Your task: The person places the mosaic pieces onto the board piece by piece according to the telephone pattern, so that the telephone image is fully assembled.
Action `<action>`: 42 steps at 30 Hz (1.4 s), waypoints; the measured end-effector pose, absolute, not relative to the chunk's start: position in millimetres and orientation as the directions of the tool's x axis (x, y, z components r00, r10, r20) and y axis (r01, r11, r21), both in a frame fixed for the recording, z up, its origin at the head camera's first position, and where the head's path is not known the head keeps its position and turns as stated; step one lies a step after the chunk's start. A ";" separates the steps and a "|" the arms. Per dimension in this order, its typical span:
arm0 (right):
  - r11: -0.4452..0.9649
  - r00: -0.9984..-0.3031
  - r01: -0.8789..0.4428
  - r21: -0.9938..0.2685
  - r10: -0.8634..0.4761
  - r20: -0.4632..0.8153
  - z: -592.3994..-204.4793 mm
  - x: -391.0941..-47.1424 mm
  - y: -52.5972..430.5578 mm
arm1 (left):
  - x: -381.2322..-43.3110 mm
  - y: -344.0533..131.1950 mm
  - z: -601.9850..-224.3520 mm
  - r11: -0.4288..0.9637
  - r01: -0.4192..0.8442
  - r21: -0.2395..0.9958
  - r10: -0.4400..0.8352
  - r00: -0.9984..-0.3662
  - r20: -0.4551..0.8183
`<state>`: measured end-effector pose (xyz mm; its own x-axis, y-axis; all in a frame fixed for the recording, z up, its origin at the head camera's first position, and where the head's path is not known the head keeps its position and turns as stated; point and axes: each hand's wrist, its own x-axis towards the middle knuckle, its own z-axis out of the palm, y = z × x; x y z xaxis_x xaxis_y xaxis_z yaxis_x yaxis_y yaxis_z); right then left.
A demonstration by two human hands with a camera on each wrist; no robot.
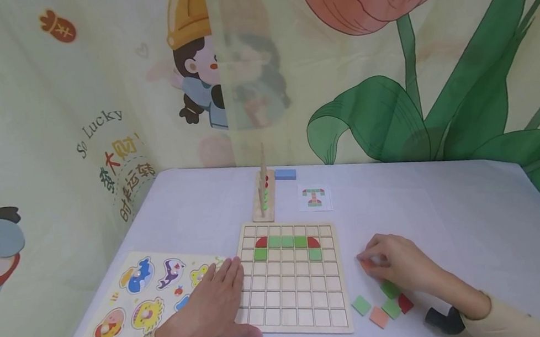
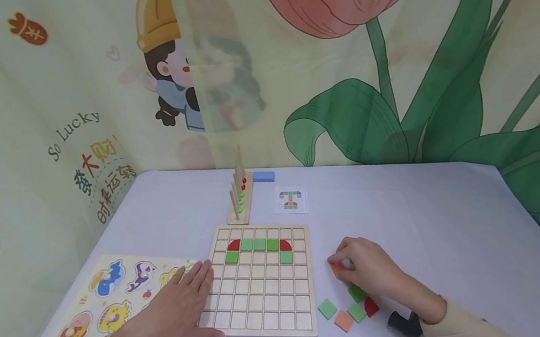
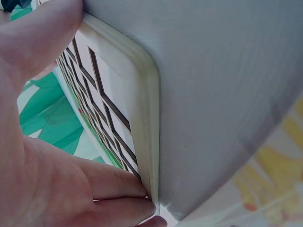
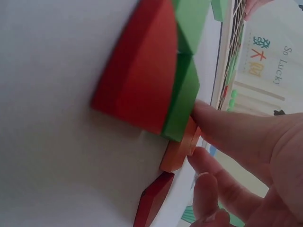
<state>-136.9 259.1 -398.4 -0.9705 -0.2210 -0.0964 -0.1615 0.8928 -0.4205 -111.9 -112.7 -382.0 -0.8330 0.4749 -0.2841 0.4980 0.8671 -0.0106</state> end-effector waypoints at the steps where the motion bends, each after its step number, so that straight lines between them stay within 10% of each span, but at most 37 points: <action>1: 0.894 -0.971 -0.167 -0.417 -0.222 -0.088 -398.8 -136.8 259.0 | -111.8 -112.5 -382.1 0.867 0.498 -0.011 0.475 -0.833 -0.283; 42: 0.730 -0.817 -0.567 -0.382 -0.557 0.149 -397.2 -188.6 134.6 | -111.2 -111.7 -381.1 0.867 0.497 -0.036 0.466 -0.834 -0.296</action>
<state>-188.6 134.6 -397.2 -0.8172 -0.5568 0.1490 -0.5670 0.7300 -0.3816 -111.2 -111.7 -381.1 -0.8339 0.4658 -0.2960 0.4971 0.8669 -0.0360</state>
